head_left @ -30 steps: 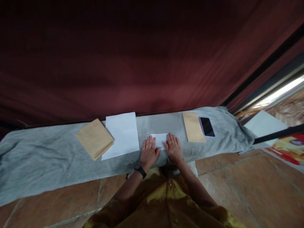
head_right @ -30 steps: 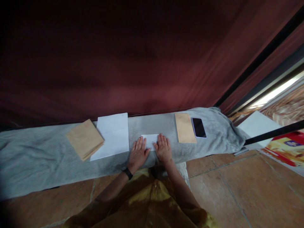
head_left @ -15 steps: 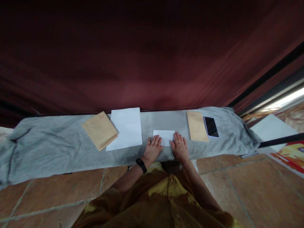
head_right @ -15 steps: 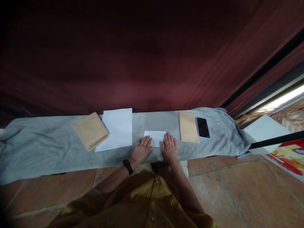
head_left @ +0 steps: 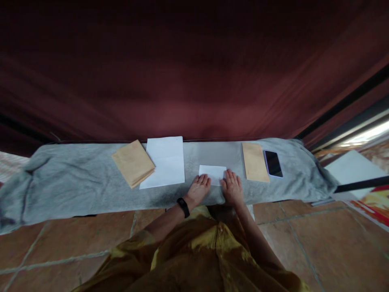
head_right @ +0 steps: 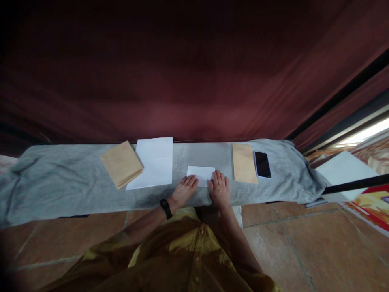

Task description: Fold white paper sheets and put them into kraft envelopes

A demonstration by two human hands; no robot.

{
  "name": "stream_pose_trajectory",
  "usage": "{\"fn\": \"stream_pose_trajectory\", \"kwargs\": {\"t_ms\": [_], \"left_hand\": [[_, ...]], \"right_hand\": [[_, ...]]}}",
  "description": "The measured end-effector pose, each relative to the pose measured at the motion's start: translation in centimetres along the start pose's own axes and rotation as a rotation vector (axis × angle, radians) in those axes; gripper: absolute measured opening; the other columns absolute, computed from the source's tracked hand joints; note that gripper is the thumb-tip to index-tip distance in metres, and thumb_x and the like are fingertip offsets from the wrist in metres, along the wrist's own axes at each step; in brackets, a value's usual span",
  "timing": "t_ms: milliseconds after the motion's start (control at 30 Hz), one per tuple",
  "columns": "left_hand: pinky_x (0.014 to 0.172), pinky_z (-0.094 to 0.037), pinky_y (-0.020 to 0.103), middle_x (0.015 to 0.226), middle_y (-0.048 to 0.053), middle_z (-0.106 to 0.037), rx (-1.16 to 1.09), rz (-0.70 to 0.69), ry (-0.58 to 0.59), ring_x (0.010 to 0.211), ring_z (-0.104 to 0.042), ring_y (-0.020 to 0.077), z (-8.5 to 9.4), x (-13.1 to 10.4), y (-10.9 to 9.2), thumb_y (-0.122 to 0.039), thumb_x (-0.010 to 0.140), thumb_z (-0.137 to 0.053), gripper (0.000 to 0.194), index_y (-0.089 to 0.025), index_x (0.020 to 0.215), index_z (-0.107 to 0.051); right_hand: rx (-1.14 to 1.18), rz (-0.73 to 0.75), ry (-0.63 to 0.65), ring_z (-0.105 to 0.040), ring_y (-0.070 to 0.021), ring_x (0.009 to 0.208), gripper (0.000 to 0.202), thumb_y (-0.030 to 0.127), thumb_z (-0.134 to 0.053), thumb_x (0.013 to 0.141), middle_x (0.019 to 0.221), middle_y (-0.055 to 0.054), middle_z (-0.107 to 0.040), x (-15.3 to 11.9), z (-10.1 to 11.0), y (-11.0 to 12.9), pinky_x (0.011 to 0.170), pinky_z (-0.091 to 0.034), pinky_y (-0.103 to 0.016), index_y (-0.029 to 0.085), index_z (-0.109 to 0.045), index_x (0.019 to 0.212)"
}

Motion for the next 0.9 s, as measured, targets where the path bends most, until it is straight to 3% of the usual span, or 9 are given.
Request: {"fn": "stream_pose_trajectory", "kwargs": {"t_ms": [200, 300, 400, 500, 633, 767, 900], "left_hand": [[0.105, -0.047, 0.038, 0.120, 0.007, -0.071, -0.179, 0.003, -0.110, 0.114, -0.064, 0.0209, 3.7, 0.0, 1.8, -0.011, 0.095, -0.046, 0.029, -0.021, 0.112, -0.067], [0.096, -0.051, 0.036, 0.109, 0.005, -0.074, -0.381, 0.067, -0.206, 0.103, -0.067, 0.0210, 5.8, 0.4, 3.1, -0.022, 0.098, -0.046, 0.025, -0.022, 0.106, -0.070], [0.085, -0.054, 0.032, 0.099, 0.004, -0.076, -0.673, 0.133, -0.223, 0.092, -0.070, 0.0200, 6.5, 1.5, 4.6, -0.033, 0.097, -0.050, 0.025, -0.023, 0.099, -0.073], [0.075, -0.055, 0.029, 0.091, 0.002, -0.076, -0.925, 0.225, -0.232, 0.082, -0.069, 0.0188, 5.6, 2.7, 6.5, -0.038, 0.090, -0.059, 0.022, -0.022, 0.092, -0.074], [0.076, -0.054, 0.029, 0.089, 0.003, -0.074, -1.104, 0.397, -0.356, 0.083, -0.069, 0.0179, 2.7, 3.3, 9.1, -0.035, 0.080, -0.068, 0.024, -0.019, 0.097, -0.072], [0.074, -0.055, 0.031, 0.085, 0.002, -0.069, -1.102, 0.484, -0.392, 0.077, -0.067, 0.0163, -0.6, 2.5, 9.8, -0.029, 0.079, -0.067, 0.035, -0.017, 0.112, -0.067], [0.077, -0.056, 0.031, 0.093, 0.002, -0.067, -1.080, 0.510, -0.397, 0.077, -0.066, 0.0142, -2.1, 1.4, 9.3, -0.018, 0.078, -0.064, 0.043, -0.017, 0.121, -0.062]], "right_hand": [[0.347, -0.061, 0.022, -0.042, -0.0228, 0.143, 0.055, 0.044, -0.022, 0.106, 0.150, -0.010, -0.052, -0.1, 1.0, -1.5, 0.118, -0.033, -0.048, 0.019, -0.045, 0.149], [0.538, -0.107, -0.001, -0.047, -0.0222, 0.139, 0.054, 0.049, -0.030, 0.104, 0.147, -0.010, -0.054, -0.3, 2.0, -2.0, 0.113, -0.041, -0.044, 0.021, -0.048, 0.147], [0.665, -0.149, -0.029, -0.058, -0.0246, 0.127, 0.050, 0.051, -0.044, 0.100, 0.137, -0.010, -0.063, 0.0, 3.0, -1.8, 0.105, -0.049, -0.042, 0.021, -0.057, 0.138], [0.749, -0.178, 0.000, -0.069, -0.0241, 0.100, 0.041, 0.046, -0.045, 0.098, 0.111, -0.008, -0.075, 0.8, 3.3, -1.1, 0.086, -0.057, -0.037, 0.020, -0.068, 0.120], [0.607, -0.289, 0.053, -0.069, -0.0211, 0.076, 0.038, 0.040, -0.042, 0.097, 0.085, -0.006, -0.075, 1.7, 2.4, -1.0, 0.068, -0.055, -0.030, 0.018, -0.072, 0.097], [0.480, -0.373, 0.055, -0.069, -0.0216, 0.079, 0.031, 0.034, -0.044, 0.095, 0.087, -0.007, -0.075, 1.7, 1.4, -1.3, 0.070, -0.053, -0.030, 0.019, -0.072, 0.097], [0.363, -0.427, 0.077, -0.069, -0.0220, 0.082, 0.028, 0.029, -0.046, 0.096, 0.092, -0.009, -0.075, 1.6, 0.9, -1.2, 0.072, -0.049, -0.029, 0.016, -0.070, 0.104]]}}
Point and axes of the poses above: each hand's wrist, its own x-axis towards the middle knuckle, its own z-axis out of the back of the hand, y = z × x, the point moved 7 cm from there along x, towards the middle knuckle
